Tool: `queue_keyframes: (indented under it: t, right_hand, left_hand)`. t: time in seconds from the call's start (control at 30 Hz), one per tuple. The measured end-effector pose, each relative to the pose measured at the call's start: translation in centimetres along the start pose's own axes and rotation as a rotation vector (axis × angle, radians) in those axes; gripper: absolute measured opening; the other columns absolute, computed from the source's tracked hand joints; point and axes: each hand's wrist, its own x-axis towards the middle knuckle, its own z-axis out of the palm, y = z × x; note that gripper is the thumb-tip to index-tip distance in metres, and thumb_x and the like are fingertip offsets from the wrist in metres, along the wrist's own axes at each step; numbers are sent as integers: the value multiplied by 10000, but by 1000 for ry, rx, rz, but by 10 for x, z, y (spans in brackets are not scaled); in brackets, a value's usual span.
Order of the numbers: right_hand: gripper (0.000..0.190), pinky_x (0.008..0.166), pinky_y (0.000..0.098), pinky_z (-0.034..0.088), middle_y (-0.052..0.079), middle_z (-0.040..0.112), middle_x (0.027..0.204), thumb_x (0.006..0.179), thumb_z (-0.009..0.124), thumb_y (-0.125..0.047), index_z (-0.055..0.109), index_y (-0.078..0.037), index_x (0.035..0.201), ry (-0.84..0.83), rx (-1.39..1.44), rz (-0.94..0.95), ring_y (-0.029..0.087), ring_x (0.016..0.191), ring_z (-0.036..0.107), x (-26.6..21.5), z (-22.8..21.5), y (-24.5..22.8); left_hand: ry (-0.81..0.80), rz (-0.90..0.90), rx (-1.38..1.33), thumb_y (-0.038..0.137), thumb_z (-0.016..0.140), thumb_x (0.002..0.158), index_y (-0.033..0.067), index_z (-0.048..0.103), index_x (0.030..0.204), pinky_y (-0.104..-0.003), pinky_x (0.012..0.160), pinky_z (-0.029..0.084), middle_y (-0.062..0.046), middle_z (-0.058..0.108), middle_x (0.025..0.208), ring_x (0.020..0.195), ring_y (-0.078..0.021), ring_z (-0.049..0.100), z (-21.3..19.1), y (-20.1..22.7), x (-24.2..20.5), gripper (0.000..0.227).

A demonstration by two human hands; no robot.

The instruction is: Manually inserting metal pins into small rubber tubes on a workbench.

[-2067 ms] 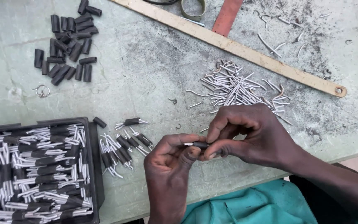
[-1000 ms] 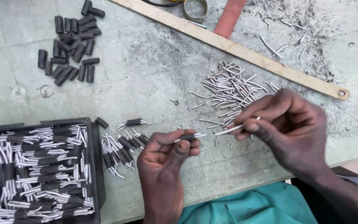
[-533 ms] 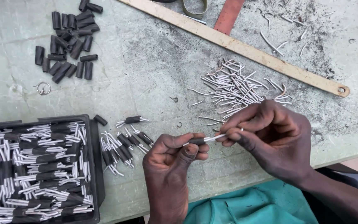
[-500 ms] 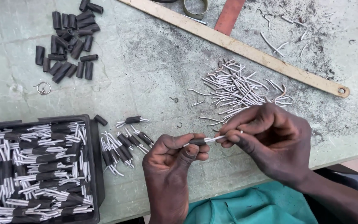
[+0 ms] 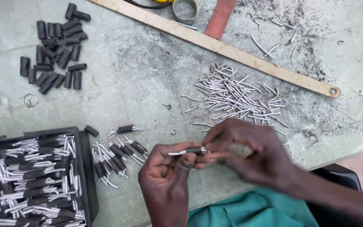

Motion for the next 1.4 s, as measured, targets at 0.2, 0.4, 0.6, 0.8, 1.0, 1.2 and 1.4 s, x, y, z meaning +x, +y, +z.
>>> queue_keyframes:
  t: [0.2, 0.4, 0.6, 0.8, 1.0, 1.2, 1.4]
  right_hand:
    - [201, 625, 368, 539, 120, 680, 1041, 934, 772, -124, 776, -118, 1135, -76, -570, -127, 256, 808, 679, 47, -34, 32]
    - [280, 565, 421, 539, 130, 604, 1048, 1087, 449, -301, 598, -70, 1032, -260, -838, -98, 294, 936, 593, 60, -16, 50]
    - [109, 606, 243, 537, 11, 664, 808, 979, 587, -111, 614, -102, 874, -189, -313, -112, 133, 688, 636, 20, -37, -4]
    - [121, 686, 278, 531, 37, 687, 882, 974, 587, -149, 661, -54, 979, -250, -207, -87, 189, 770, 660, 6, -30, -2]
    - [115, 573, 283, 482, 10, 609, 822, 1000, 566, -196, 657, -126, 1010, -303, -277, -14, 170, 648, 588, 7, -28, -6]
    - [98, 597, 225, 473, -54, 691, 751, 945, 662, -224, 707, -156, 892, -122, -158, 86, 81, 625, 602, 2, -16, -9]
    - [127, 572, 180, 529, -37, 665, 682, 896, 759, -202, 674, -110, 876, -28, 145, 326, 40, 616, 642, -13, -1, -1]
  left_hand:
    - [40, -61, 20, 140, 735, 869, -36, 719, 986, -307, 690, 679, -213, 825, 954, 770, -251, 804, -1, 18, 10, 212]
    - [-11, -2, -15, 152, 704, 909, -18, 700, 998, -306, 706, 668, -211, 806, 969, 795, -250, 789, -5, 15, 10, 192]
    - [-49, -4, -97, 124, 696, 913, -16, 683, 1003, -325, 711, 670, -239, 806, 983, 793, -270, 789, -7, 12, 12, 167]
    - [-106, 30, -53, 111, 689, 920, -6, 693, 978, -328, 705, 690, -233, 800, 963, 823, -246, 780, -4, 12, 8, 131]
    - [-164, 78, -31, 149, 678, 950, -15, 697, 973, -312, 706, 691, -216, 787, 937, 795, -239, 778, -1, 9, 2, 166]
    - [-142, 132, 19, 132, 666, 962, -18, 717, 949, -295, 688, 690, -188, 788, 915, 765, -221, 784, 0, 7, 0, 159]
    - [-175, 123, 71, 300, 638, 978, 7, 727, 967, -274, 671, 670, -148, 790, 898, 726, -191, 767, 0, 7, -2, 307]
